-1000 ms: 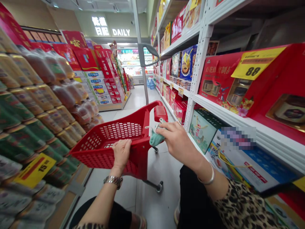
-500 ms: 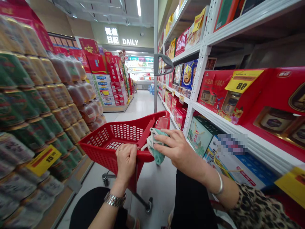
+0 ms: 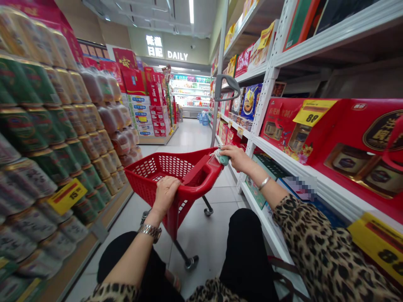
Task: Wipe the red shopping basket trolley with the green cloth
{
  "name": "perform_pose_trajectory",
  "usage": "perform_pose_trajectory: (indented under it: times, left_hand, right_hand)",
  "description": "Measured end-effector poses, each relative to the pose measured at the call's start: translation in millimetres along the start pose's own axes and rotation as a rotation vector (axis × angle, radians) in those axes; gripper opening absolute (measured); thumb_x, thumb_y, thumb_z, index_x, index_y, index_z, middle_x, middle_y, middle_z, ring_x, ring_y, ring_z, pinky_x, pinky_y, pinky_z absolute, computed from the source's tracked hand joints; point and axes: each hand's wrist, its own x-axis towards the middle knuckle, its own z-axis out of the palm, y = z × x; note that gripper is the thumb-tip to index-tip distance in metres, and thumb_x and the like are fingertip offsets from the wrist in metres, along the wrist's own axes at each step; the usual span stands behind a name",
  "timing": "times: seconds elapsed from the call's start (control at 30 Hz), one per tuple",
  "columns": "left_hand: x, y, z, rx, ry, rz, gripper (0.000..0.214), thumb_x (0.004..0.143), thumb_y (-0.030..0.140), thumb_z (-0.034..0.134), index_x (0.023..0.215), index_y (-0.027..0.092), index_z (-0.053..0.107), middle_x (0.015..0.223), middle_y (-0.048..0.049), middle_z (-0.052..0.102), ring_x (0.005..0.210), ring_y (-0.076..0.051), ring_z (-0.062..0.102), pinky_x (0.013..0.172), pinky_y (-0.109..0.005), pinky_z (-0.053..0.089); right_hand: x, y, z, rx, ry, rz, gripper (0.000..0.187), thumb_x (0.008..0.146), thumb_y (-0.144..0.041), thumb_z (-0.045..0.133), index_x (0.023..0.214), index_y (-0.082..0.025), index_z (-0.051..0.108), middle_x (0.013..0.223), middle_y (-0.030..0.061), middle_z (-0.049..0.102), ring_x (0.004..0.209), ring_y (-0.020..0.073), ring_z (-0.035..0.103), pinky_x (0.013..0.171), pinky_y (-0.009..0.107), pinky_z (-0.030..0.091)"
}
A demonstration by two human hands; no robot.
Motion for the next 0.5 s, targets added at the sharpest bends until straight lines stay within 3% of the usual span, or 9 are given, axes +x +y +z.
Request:
perform_pose_trajectory:
  times: [0.2,0.3,0.5]
  left_hand:
    - [19.5,-16.9,15.9,-0.040,0.060,0.064,0.041,0.097,0.026,0.034,0.071,0.024,0.066,0.084,-0.0066,0.073,0.087,-0.022,0.061,0.092,-0.039,0.043]
    - [25.8,-24.9,25.6,-0.091,0.142,0.072,0.038,0.097,0.026,0.037,0.077,0.024,0.069,0.092,-0.0068,0.074,0.095,-0.023,0.062,0.097,-0.040,0.044]
    - [31.4,-36.8,34.1,-0.239,0.235,0.047,0.034,0.095,0.026,0.037,0.071,0.023,0.061,0.098,-0.0083,0.074,0.101,-0.024,0.062,0.104,-0.043,0.046]
  right_hand:
    - [-13.5,0.8,0.8,-0.038,0.035,0.064,0.056,0.075,0.007,0.056,0.117,-0.021,0.080,0.127,0.0104,0.075,0.107,0.0261,0.067,0.095,0.044,0.054]
    - [-25.5,-15.2,-4.1,-0.016,0.044,0.023,0.057,0.079,0.005,0.054,0.121,-0.024,0.079,0.131,0.0106,0.073,0.110,0.0262,0.065,0.099,0.047,0.053]
    - [-43.3,-55.2,-9.5,-0.016,0.074,0.026,0.049,0.089,-0.002,0.057,0.126,-0.028,0.077,0.136,0.0096,0.071,0.112,0.0279,0.060,0.101,0.050,0.051]
